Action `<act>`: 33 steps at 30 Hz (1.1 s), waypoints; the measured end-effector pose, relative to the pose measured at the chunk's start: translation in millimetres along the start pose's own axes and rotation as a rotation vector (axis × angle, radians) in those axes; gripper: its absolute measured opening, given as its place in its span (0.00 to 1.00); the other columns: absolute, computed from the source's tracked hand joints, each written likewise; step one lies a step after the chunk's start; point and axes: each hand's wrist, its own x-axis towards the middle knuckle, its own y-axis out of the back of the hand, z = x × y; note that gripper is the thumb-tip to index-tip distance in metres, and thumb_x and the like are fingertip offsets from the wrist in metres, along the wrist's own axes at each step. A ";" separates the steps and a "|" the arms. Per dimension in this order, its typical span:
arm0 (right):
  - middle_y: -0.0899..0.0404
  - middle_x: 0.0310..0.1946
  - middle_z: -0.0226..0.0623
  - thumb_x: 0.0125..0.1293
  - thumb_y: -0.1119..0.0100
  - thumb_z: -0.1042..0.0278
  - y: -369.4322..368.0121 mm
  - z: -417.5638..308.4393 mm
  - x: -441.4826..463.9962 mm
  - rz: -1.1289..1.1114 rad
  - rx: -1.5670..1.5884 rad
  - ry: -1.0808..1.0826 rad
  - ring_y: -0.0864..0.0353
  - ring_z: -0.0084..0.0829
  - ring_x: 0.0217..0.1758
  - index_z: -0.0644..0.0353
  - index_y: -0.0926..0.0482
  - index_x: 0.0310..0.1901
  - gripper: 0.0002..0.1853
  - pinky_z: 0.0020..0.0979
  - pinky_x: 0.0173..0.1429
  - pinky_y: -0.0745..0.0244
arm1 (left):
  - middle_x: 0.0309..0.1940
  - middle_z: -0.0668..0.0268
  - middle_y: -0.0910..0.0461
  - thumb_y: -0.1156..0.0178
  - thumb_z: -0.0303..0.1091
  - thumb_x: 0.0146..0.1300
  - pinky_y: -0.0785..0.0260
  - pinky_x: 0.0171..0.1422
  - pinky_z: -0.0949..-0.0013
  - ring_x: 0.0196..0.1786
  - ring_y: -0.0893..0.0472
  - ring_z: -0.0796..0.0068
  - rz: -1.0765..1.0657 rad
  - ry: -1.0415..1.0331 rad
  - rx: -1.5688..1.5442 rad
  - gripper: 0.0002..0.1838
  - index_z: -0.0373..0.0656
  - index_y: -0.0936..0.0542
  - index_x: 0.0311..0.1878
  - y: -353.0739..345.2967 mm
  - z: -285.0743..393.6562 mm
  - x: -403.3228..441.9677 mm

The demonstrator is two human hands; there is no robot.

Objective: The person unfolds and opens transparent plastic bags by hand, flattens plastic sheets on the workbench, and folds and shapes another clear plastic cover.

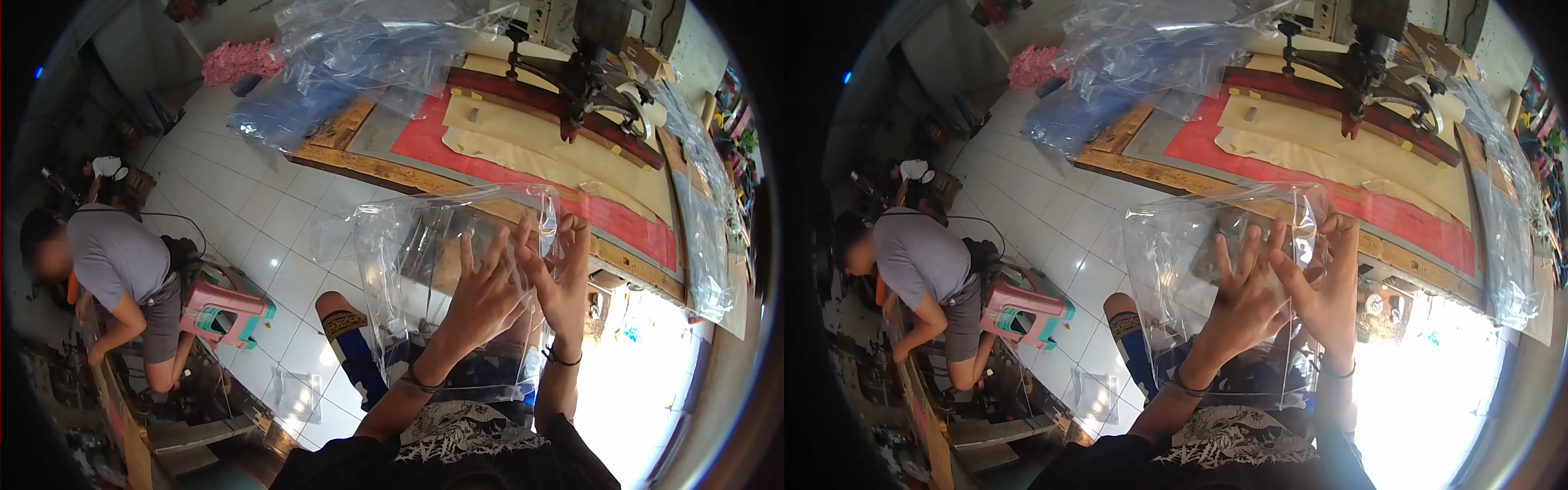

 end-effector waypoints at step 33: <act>0.41 0.70 0.58 0.56 0.31 0.42 132.4 14.1 -42.9 0.068 -0.173 0.199 0.34 0.52 0.70 0.59 0.40 0.60 0.40 0.53 0.66 0.30 | 0.73 0.46 0.42 0.27 0.62 0.45 0.56 0.80 0.46 0.77 0.43 0.48 0.134 0.629 -1.468 0.59 0.41 0.45 0.74 -52.9 -86.3 -89.2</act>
